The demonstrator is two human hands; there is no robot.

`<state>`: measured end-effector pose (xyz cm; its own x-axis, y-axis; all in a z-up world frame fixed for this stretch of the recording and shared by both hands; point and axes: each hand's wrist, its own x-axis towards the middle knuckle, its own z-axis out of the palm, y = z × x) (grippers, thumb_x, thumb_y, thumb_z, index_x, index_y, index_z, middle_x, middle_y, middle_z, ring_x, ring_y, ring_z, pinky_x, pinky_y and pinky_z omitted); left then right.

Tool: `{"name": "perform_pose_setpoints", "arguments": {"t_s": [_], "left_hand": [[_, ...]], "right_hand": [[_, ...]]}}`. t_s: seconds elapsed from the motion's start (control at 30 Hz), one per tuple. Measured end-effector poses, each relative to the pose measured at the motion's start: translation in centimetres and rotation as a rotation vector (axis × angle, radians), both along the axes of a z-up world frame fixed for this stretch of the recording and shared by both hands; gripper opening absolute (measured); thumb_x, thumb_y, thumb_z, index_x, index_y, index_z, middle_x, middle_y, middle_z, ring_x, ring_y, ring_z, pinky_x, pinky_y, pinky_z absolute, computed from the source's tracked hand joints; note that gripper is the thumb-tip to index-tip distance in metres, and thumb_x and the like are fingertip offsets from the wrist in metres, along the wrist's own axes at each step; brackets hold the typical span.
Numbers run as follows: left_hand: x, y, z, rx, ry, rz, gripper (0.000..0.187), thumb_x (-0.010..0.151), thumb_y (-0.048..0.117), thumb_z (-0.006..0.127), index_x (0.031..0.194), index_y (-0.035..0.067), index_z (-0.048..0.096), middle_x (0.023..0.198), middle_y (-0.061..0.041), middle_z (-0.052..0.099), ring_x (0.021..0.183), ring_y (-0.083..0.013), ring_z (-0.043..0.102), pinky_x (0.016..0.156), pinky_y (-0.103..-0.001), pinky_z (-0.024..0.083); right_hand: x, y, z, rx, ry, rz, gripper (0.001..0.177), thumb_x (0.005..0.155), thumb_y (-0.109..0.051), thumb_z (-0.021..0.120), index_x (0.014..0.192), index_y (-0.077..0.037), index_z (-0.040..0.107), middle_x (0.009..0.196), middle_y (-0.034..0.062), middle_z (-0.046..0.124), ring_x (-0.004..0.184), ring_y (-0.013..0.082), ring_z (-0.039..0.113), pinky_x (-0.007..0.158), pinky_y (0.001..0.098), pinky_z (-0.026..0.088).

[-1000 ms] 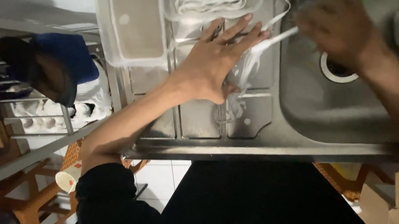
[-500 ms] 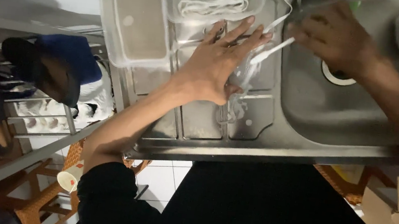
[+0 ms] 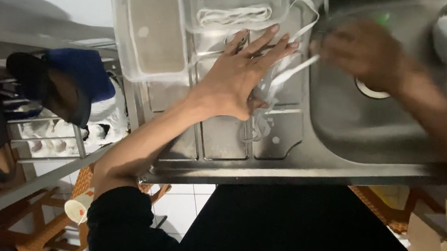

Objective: Scrubbing white shoelaces with a toothbrush in a stainless steel sink.

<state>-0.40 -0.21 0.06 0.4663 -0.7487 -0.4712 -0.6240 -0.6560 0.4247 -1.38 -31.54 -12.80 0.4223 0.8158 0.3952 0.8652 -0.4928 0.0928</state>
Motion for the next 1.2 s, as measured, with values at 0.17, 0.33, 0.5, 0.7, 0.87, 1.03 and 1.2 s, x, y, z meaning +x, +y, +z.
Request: {"name": "perform_pose_setpoints", "arguments": {"t_s": [0.17, 0.33, 0.5, 0.7, 0.87, 1.03, 1.2], "left_hand": [[0.0, 0.9, -1.6, -0.128, -0.062, -0.029, 0.119, 0.076, 0.036, 0.089, 0.161, 0.012, 0.009, 0.169, -0.015, 0.015, 0.156, -0.0274, 0.003, 0.123, -0.056, -0.001], [0.3, 0.3, -1.0, -0.089, -0.030, -0.007, 0.121, 0.071, 0.029, 0.092, 0.161, 0.016, 0.012, 0.169, -0.010, 0.011, 0.156, -0.0272, 0.001, 0.123, -0.057, -0.002], [0.3, 0.4, -0.1, -0.043, -0.022, -0.005, 0.121, 0.077, 0.041, 0.091, 0.160, 0.015, 0.008, 0.169, -0.014, 0.012, 0.156, -0.0275, 0.004, 0.123, -0.054, -0.003], [-0.2, 0.2, -0.5, -0.034, -0.043, -0.026, 0.121, 0.077, 0.041, 0.091, 0.161, 0.017, 0.006, 0.170, -0.013, 0.008, 0.157, -0.0268, 0.000, 0.124, -0.055, -0.002], [0.2, 0.6, -1.3, -0.099, -0.077, -0.037, 0.120, 0.078, 0.039, 0.090, 0.161, 0.012, 0.007, 0.169, -0.014, 0.014, 0.156, -0.0260, 0.001, 0.123, -0.056, -0.002], [0.0, 0.5, -1.4, -0.065, -0.074, -0.050, 0.117, 0.082, 0.043, 0.086, 0.161, 0.008, 0.007, 0.169, -0.016, 0.011, 0.156, -0.0265, 0.002, 0.123, -0.055, -0.002], [0.1, 0.3, -1.1, -0.062, -0.041, -0.045, 0.117, 0.080, 0.042, 0.087, 0.161, 0.014, 0.007, 0.170, -0.011, 0.012, 0.156, -0.0264, -0.001, 0.123, -0.056, -0.005]], "right_hand": [[1.2, 1.4, 1.7, 0.099, 0.042, 0.121, 0.028, 0.104, 0.001, 0.063, 0.132, 0.001, 0.066, 0.113, 0.0159, 0.068, 0.097, 0.0322, 0.064, 0.074, 0.0413, 0.051], [0.4, -0.3, -2.8, 0.001, 0.119, 0.020, 0.039, 0.104, -0.016, 0.057, 0.142, -0.018, 0.065, 0.127, 0.0075, 0.071, 0.112, 0.0299, 0.068, 0.099, 0.0450, 0.053], [2.8, -0.3, 1.2, -0.003, -0.077, -0.010, 0.018, 0.111, 0.002, 0.059, 0.122, -0.004, 0.072, 0.117, 0.0088, 0.070, 0.090, 0.0256, 0.058, 0.080, 0.0356, 0.049], [0.8, -1.6, -5.5, 0.088, 0.247, 0.004, 0.024, 0.106, -0.016, 0.058, 0.126, -0.009, 0.071, 0.131, 0.0135, 0.072, 0.125, 0.0350, 0.068, 0.113, 0.0483, 0.050], [0.1, 1.9, 1.4, 0.088, 0.052, 0.073, 0.024, 0.105, -0.003, 0.066, 0.129, -0.005, 0.070, 0.118, 0.0119, 0.072, 0.103, 0.0305, 0.069, 0.081, 0.0411, 0.054], [1.2, -0.7, -1.5, 0.277, 0.253, 0.129, 0.020, 0.107, -0.004, 0.057, 0.123, -0.002, 0.070, 0.132, 0.0234, 0.072, 0.118, 0.0461, 0.071, 0.096, 0.0585, 0.054], [-2.0, 3.0, 2.0, 0.066, 0.093, 0.124, 0.040, 0.096, 0.006, 0.073, 0.135, 0.004, 0.063, 0.108, 0.0143, 0.066, 0.096, 0.0300, 0.062, 0.072, 0.0393, 0.052]]}}
